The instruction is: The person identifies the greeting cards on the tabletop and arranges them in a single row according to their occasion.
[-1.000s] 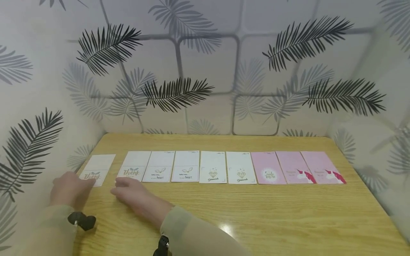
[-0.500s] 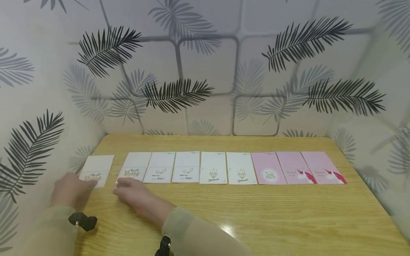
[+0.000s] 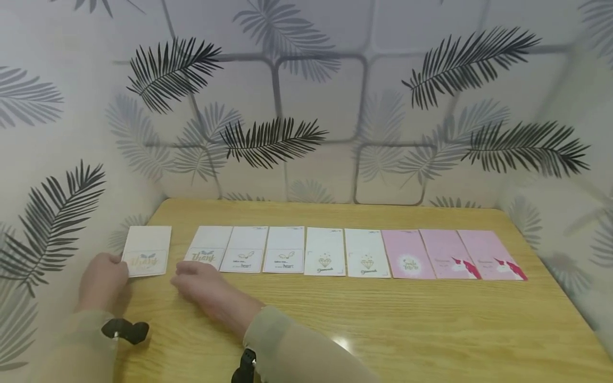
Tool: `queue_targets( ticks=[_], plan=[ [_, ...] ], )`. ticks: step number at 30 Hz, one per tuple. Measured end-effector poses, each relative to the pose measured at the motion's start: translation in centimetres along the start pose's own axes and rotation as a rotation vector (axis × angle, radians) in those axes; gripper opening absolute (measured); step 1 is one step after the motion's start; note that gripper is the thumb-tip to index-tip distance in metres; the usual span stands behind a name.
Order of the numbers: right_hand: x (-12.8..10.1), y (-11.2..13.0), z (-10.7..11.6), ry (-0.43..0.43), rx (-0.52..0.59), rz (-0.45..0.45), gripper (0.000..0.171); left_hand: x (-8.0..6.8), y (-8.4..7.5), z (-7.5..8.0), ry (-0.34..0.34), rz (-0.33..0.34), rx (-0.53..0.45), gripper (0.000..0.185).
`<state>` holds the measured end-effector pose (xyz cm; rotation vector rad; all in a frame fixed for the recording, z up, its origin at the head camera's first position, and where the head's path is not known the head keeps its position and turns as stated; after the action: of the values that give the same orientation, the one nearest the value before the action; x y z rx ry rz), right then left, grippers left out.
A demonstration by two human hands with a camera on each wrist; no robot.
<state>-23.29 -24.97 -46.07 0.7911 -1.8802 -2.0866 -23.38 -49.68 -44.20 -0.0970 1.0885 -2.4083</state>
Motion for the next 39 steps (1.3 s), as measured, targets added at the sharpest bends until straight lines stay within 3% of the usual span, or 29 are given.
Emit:
queue_targets(
  ticks=[6,21,29,39],
  plan=[
    [0.2,0.5,-0.2,-0.009,-0.043,-0.004,0.049,-0.3,-1.1,0.2,0.012,-0.009,-0.083,0.057],
    [1.6,0.8,-0.9,0.012,-0.033,0.017,0.059,-0.4,-4.3,-0.6,0.022,-0.016,-0.041,0.055],
    [1.7,0.7,-1.2,0.017,-0.007,-0.011,0.059,-0.1,-3.9,-1.1,0.036,-0.034,-0.037,0.053],
    [1.7,0.5,-1.1,-0.004,0.012,-0.013,0.064,0.9,-3.2,-1.9,0.035,0.006,-0.012,0.051]
  ],
)
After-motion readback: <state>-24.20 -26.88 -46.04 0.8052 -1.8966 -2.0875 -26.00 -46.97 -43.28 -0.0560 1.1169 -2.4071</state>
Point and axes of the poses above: each hand's wrist, its own x-axis towards the middle knuckle, its own z-axis out of the back of the hand, y = z × x, the point moved 9 cm from there along x, towards the middle knuckle, and after that the axes turned 12 degrees about -x, right-handed, at the moved point
